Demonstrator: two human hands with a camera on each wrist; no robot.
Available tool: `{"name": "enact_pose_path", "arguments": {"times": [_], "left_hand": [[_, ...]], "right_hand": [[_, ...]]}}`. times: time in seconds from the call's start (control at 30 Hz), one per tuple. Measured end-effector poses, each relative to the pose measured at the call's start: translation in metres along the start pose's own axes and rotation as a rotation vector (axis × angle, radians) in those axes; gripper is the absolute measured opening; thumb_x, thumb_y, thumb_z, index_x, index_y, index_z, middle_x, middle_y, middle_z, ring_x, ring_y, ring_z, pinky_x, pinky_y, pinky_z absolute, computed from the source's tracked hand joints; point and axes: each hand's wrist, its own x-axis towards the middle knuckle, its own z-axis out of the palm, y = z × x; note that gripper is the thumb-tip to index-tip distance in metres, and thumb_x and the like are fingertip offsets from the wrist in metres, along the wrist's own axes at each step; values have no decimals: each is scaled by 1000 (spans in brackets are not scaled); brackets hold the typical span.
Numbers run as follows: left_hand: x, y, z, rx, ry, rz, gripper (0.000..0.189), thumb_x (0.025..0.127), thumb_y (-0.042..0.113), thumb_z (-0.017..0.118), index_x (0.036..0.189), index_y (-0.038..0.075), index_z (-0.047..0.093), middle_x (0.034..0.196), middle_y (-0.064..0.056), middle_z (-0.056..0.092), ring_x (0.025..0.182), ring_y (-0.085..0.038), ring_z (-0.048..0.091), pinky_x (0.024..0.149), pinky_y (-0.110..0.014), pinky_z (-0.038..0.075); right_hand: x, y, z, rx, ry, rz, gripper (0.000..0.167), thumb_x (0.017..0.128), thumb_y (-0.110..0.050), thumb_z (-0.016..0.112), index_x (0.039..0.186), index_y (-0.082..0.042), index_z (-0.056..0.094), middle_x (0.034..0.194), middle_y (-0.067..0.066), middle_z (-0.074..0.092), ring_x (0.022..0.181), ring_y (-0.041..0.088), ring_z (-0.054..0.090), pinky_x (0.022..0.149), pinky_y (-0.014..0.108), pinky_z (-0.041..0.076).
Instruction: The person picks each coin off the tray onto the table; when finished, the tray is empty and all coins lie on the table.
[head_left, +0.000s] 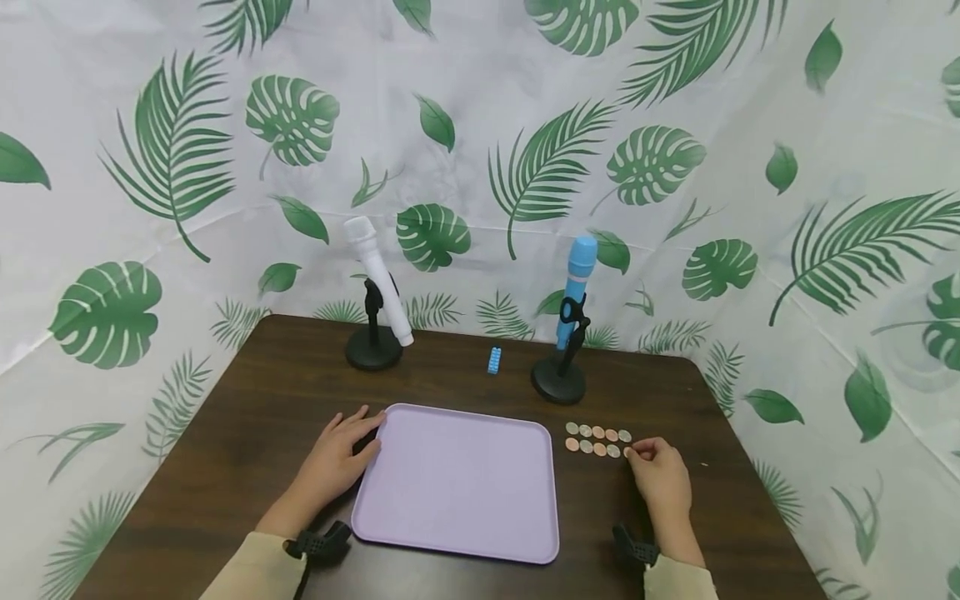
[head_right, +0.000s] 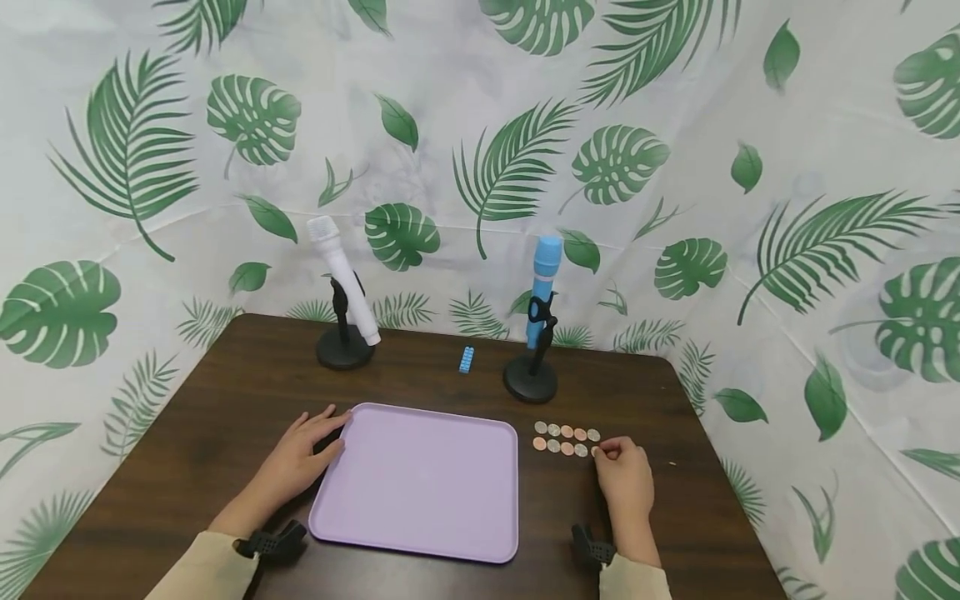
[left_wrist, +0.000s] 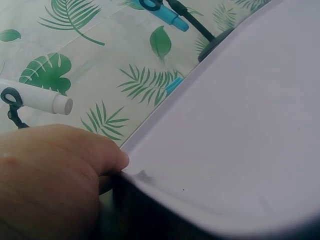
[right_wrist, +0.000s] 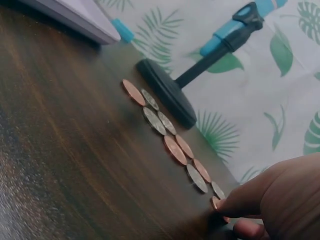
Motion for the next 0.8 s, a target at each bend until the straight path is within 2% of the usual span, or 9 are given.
{"name": "enact_pose_path", "arguments": {"times": [0.2,0.47,0.67,0.8], "left_hand": [[7,-6,6,9,-28,-2,52,107,24,69,158,14,60,162,-6,60,162,-36,41,136,-69,15],[15,-6,5,3,-22,7,52,107,24,69,157,13,60,161,-6,60,162,-36,42,136,-68,15],[15,-3,12,-16,-24,2,53,107,24,69,158,14,59,162,-6,60,162,-35,42,136,-67,15],[16,1,16,-30,-24,12,53,107,24,68,158,14,59,162,-7,60,162,-36,41,136,-68,15]], "right_hand": [[-1,3,1,-27,-8,19,28,102,-28,72,113,-2,73,99,16,68,85,30,62,62,34,43],[5,-1,5,-13,19,17,28,101,-28,73,113,-2,73,102,18,68,86,31,61,62,35,42],[8,4,1,-20,17,14,30,101,-28,73,114,-1,74,102,19,68,86,32,62,62,35,43],[9,5,-5,-3,75,7,28,103,-26,69,114,0,73,103,20,67,88,34,62,64,38,43]]}}
